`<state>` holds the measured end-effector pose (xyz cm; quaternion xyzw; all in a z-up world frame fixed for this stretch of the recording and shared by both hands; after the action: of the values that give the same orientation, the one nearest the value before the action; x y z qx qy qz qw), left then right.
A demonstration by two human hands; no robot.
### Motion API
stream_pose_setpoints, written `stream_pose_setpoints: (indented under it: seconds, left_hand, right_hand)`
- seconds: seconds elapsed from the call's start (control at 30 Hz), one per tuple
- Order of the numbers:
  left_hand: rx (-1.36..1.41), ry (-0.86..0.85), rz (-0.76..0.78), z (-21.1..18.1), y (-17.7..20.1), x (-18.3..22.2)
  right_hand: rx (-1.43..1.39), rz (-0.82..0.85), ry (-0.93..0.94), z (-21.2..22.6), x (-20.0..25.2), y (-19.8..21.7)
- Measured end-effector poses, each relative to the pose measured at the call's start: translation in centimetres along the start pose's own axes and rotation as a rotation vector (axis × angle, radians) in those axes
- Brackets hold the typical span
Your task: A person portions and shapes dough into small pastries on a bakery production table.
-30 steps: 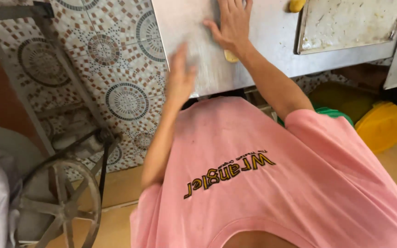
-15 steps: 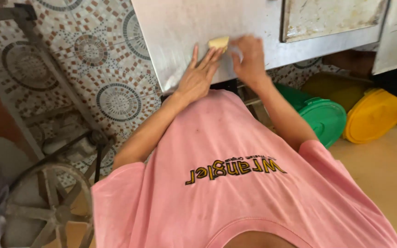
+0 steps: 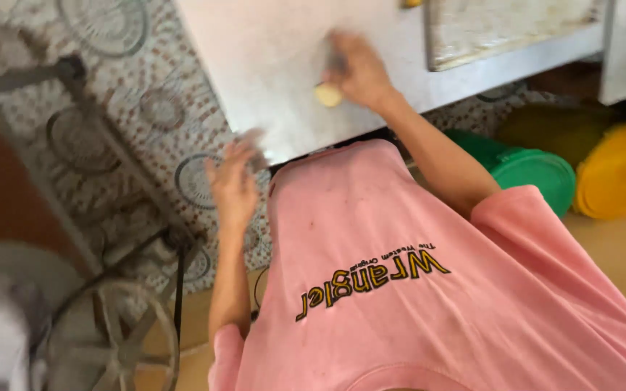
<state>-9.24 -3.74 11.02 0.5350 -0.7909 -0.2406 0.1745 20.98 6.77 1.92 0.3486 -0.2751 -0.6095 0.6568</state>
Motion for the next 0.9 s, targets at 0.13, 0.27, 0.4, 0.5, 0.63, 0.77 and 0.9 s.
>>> stream_pose_setpoints:
  seconds: [0.13, 0.27, 0.4, 0.5, 0.63, 0.77, 0.9]
  left_hand:
    - [-0.046, -0.049, -0.107, -0.4, -2.5, -3.6]
    - [0.015, -0.074, -0.099, -4.9, -7.1, -8.9]
    - [0.049, -0.066, -0.118, -6.5, -11.7, -11.9]
    - [0.010, -0.027, -0.182, -10.6, -14.4, -12.6]
    - [-0.001, 0.101, -0.229, -14.9, -18.7, -12.7]
    - [0.001, 0.230, -0.179, -19.3, -22.4, -12.3]
    - [-0.001, 0.314, -0.239, -18.8, -24.6, -11.1]
  right_hand:
    - [0.004, 0.289, -0.266, -0.6, 4.5, -0.7]
    - [-0.507, 0.218, -0.123, 0.2, 6.2, 2.9]
    - [-0.779, 0.050, -0.205, -12.4, 8.8, 13.7]
    - [-0.603, -0.170, -0.229, -27.1, 12.0, 25.1]
    - [-0.513, -0.442, -0.447, -48.7, 17.8, 38.8]
    - [-0.341, -0.473, -0.530, -64.1, 21.0, 45.7]
    - [-0.168, -0.372, -0.411, -69.1, 17.6, 50.0]
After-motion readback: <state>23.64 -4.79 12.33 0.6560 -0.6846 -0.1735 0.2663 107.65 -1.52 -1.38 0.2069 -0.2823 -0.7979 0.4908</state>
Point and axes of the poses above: each hand's wrist, its own x-axis away from the middle knuckle, its own y-axis out of the back of the hand, z = x × y, the point moved 7 cm from there along -x, towards the middle knuckle, and after that the axes turned 5 degrees about x, right-handed, at the moved point
